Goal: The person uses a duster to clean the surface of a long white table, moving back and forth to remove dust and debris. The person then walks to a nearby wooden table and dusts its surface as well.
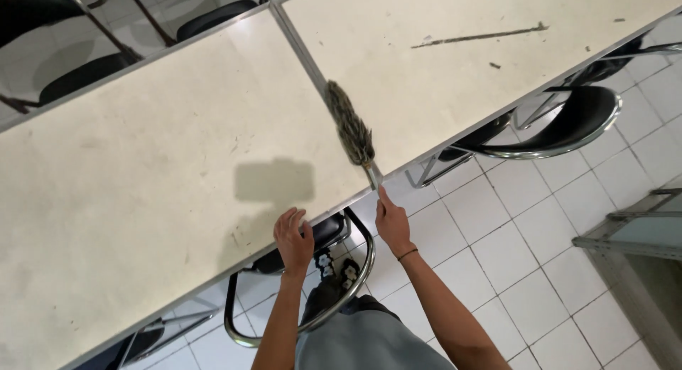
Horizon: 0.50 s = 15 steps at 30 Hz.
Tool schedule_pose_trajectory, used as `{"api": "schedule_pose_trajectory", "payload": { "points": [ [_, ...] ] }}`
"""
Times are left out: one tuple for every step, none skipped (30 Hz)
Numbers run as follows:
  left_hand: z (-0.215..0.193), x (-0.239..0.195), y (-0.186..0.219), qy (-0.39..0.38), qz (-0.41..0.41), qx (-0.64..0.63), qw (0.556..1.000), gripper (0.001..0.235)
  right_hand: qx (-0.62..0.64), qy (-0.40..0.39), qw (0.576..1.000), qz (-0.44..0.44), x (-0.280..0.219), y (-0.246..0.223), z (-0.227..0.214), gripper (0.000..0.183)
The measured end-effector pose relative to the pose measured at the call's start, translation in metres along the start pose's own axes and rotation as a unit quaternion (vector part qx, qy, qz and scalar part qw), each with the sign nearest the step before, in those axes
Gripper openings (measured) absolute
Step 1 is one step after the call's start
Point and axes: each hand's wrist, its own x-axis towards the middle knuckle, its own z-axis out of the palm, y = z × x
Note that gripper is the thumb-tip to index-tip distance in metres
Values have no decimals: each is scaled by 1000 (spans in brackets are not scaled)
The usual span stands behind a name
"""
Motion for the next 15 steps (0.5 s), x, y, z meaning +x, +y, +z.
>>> {"api": "schedule_pose_trajectory", "payload": {
  "points": [
    [5,2,-2,3,18,-4,1000,26,-30,-9,1000,-3,-1,5,-3,50],
    [10,6,-4,7,37,-6,999,25,-58,-17,998,-7,0,8,-5,52],
    [13,12,0,9,42,-10,999,25,-60,-10,998,-8,3,-1,-11,52],
    [14,13,3,4,42,-13,999,25,-50,-35,998,14,1,-11,-16,51],
    [16,14,5,-1,42,-16,999,25,-40,-60,997,35,-1,-20,-21,50],
    [16,16,7,-5,46,-18,999,25,-41,-56,997,39,-5,-24,-16,50],
    [17,19,9,-3,56,-20,998,25,-46,-86,995,35,-8,-27,-11,50],
    [16,18,9,0,62,-20,998,25,-49,-120,991,30,-13,-30,-4,49],
    [17,19,8,-3,64,-20,998,25,-49,-119,991,33,-16,-30,4,49],
    [19,22,6,-5,67,-16,998,26,-40,-123,991,18,-18,-30,12,48],
    [21,24,5,-7,70,-13,997,27,-31,-126,992,2,-19,-29,19,47],
    [23,25,6,-10,69,-13,997,27,-32,-127,991,5,-17,-27,20,47],
    [25,25,8,4,75,5,997,26,-26,-116,993,4,-16,-24,19,48],
    [26,28,9,20,82,25,996,26,-17,-103,994,1,-13,-23,21,49],
    [27,26,7,19,82,27,996,26,-14,-105,994,2,-12,-18,16,49]
  ]
}}
